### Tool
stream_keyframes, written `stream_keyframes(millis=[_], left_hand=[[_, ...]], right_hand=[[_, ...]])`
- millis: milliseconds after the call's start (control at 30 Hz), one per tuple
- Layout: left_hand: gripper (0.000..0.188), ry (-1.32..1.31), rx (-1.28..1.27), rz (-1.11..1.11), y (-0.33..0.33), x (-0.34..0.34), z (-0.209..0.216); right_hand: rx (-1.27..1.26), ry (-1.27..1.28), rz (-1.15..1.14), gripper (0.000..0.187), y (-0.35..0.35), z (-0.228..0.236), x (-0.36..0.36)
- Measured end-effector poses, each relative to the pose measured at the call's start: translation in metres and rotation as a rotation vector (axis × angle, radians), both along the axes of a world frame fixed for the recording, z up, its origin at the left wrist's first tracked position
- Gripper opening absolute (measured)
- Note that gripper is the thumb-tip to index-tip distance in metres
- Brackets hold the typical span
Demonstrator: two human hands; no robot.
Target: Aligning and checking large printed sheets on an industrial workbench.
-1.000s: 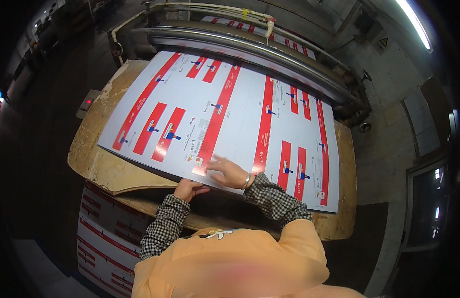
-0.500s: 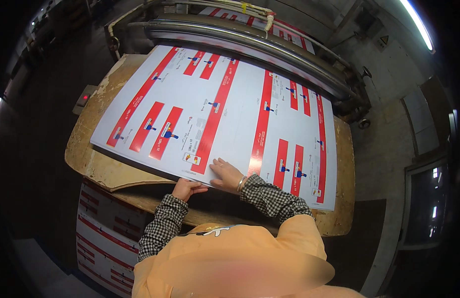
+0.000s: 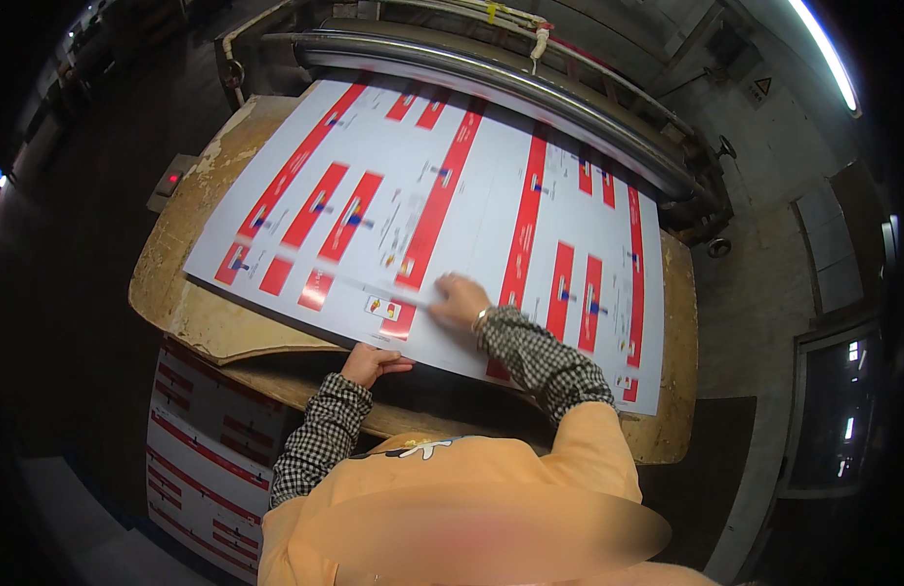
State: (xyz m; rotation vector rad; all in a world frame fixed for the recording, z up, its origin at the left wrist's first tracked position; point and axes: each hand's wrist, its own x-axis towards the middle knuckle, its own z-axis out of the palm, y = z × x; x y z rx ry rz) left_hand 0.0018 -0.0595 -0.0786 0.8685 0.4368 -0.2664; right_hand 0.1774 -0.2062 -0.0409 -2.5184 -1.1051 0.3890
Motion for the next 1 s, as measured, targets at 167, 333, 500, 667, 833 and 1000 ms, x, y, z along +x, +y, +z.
stream_keyframes(millis=[167, 333, 500, 667, 833, 1000], left_hand=[[0.033, 0.006, 0.015, 0.004, -0.003, 0.007, 0.003], [0.033, -0.015, 0.037, -0.010, 0.000, 0.000, 0.007], [0.028, -0.002, -0.065, -0.091, 0.004, -0.005, -0.008], [0.018, 0.059, -0.025, -0.163, 0.013, -0.056, 0.008], [0.017, 0.285, -0.001, -0.305, 0.030, -0.130, 0.029], [0.019, 0.506, 0.184, -0.140, 0.032, -0.206, 0.040]], right_hand=[[0.181, -0.017, -0.227, 0.053, -0.005, -0.036, 0.017], [-0.146, -0.005, 0.317, 0.082, -0.008, -0.004, -0.074], [-0.042, 0.292, 0.267, 0.061, -0.017, 0.018, -0.041], [0.290, 0.407, 0.126, 0.041, -0.027, 0.053, -0.040], [0.295, 0.336, 0.142, 0.039, -0.033, 0.008, -0.057], [0.178, 0.273, 0.160, 0.044, -0.031, -0.015, -0.066]])
